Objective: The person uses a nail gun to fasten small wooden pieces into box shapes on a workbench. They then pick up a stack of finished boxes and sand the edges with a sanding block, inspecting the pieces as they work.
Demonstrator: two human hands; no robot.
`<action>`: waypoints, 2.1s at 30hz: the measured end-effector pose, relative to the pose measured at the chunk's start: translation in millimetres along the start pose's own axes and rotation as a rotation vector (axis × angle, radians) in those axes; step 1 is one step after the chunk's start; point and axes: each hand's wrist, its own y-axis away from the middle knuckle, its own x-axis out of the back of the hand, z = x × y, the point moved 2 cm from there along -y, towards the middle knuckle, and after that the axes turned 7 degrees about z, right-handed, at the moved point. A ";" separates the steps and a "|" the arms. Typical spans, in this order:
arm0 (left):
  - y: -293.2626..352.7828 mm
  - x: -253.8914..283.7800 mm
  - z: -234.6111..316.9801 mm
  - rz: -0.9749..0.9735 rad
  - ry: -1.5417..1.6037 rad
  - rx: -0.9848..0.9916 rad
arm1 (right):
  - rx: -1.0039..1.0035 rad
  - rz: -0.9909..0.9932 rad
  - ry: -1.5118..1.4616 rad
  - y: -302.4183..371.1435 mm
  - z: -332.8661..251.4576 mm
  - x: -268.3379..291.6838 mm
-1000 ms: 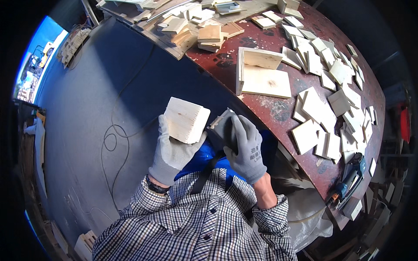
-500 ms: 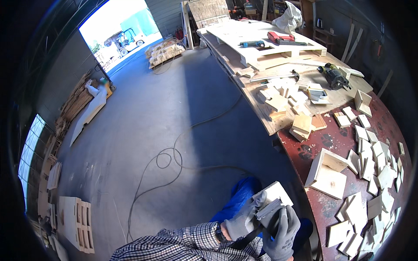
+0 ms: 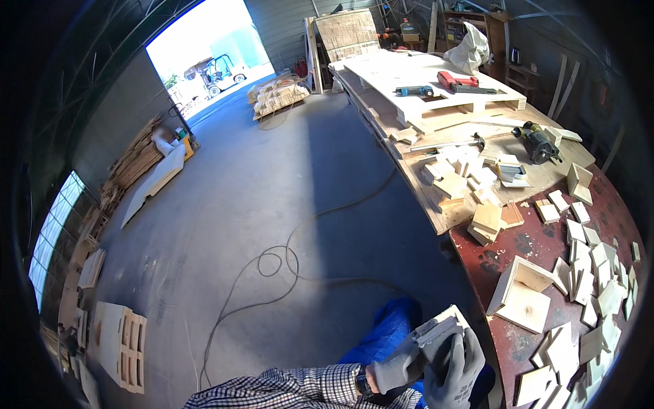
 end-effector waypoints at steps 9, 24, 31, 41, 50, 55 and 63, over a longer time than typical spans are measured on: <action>10.3 -0.8 30.3 0.005 -0.161 -0.179 | -0.418 0.111 -0.139 64.5 49.2 8.6; 15.6 -6.3 32.3 0.079 -0.193 -0.133 | -0.500 0.165 -0.073 47.2 74.4 8.7; 21.1 -23.2 25.5 0.020 -0.289 -0.101 | -0.073 0.056 -0.072 -8.5 16.8 -2.3; 11.3 -6.5 36.8 0.091 -0.282 -0.198 | -0.277 0.119 -0.072 25.2 29.6 5.9; 22.5 -10.0 39.3 0.055 -0.171 -0.149 | -0.294 -0.080 0.079 52.9 46.5 -21.0; 11.1 -13.2 41.0 0.054 -0.051 -0.080 | -0.488 0.111 -0.158 63.4 55.3 -4.5; 14.8 -8.9 30.6 -0.211 0.051 0.026 | -0.447 0.218 -0.205 41.6 42.2 -2.5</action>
